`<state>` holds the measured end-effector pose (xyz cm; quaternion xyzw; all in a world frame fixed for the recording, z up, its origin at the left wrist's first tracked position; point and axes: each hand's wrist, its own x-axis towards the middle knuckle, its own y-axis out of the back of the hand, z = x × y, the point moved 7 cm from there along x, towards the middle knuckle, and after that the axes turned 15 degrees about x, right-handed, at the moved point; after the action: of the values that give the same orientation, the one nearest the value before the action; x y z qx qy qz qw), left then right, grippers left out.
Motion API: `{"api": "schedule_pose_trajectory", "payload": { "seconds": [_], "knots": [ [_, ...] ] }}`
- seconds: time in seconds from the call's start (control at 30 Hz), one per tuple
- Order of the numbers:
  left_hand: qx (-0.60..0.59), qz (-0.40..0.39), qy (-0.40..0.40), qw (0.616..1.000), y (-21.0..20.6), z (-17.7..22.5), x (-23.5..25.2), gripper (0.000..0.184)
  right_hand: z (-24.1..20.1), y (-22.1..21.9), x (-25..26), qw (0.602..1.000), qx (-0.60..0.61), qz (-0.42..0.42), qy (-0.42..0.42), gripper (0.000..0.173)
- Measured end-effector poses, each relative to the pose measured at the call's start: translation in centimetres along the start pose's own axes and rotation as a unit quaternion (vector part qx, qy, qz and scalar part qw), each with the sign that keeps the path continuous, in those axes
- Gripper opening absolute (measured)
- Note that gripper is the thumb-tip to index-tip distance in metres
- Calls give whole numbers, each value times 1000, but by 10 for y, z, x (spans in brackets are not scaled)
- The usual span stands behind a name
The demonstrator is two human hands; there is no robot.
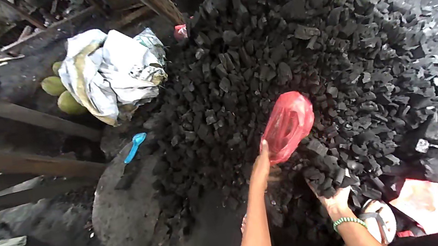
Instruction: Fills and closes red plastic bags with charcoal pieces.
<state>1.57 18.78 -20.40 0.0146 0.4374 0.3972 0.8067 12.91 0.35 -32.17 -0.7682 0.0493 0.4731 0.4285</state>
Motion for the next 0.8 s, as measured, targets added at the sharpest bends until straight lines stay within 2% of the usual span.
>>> {"api": "schedule_pose_trajectory", "payload": {
  "seconds": [0.1, 0.13, 0.23, 0.3, 0.37, 0.43, 0.5, 0.53, 0.6, 0.63, 0.7, 0.77, 0.8],
  "knots": [
    [154, 128, -41, 979, 22, 14, 12, 37, -1, -11, -3, 1000, 17, -7, -7, 61],
    [202, 169, -56, 963, 26, 23, 7, 36, -1, -20, -6, 1000, 22, -16, -6, 60],
    [281, 203, -50, 937, 24, 41, -2, 62, -4, -56, -15, 997, 21, -73, -1, 61],
    [321, 195, -62, 925, 19, 50, -5, 69, -2, -90, -23, 991, 25, -134, -12, 61],
    [353, 176, -114, 912, 10, 57, -10, 72, 3, -134, -41, 973, 35, -220, -55, 66],
    [356, 139, -170, 908, 4, 64, -11, 80, 12, -173, -61, 959, 13, -263, -107, 65],
    [301, 82, -225, 923, 4, 70, -8, 85, 26, -203, -70, 946, -43, -284, -151, 64],
    [256, 43, -243, 935, 6, 74, -5, 89, 33, -215, -70, 944, -86, -285, -145, 59],
    [136, -18, -264, 955, 15, 81, -2, 97, 42, -231, -60, 931, -230, -276, -65, 38],
    [102, -34, -259, 960, 22, 86, 0, 100, 42, -237, -51, 900, -335, -277, -8, 27],
    [80, -25, -236, 968, 38, 95, 9, 99, 38, -254, -40, 783, -525, -331, 27, 50],
    [87, -7, -213, 973, 48, 104, 23, 95, 33, -279, -39, 680, -612, -402, 37, 56],
    [90, -5, -206, 974, 50, 108, 29, 94, 26, -289, -41, 657, -627, -417, 28, 52]
  ]
}}
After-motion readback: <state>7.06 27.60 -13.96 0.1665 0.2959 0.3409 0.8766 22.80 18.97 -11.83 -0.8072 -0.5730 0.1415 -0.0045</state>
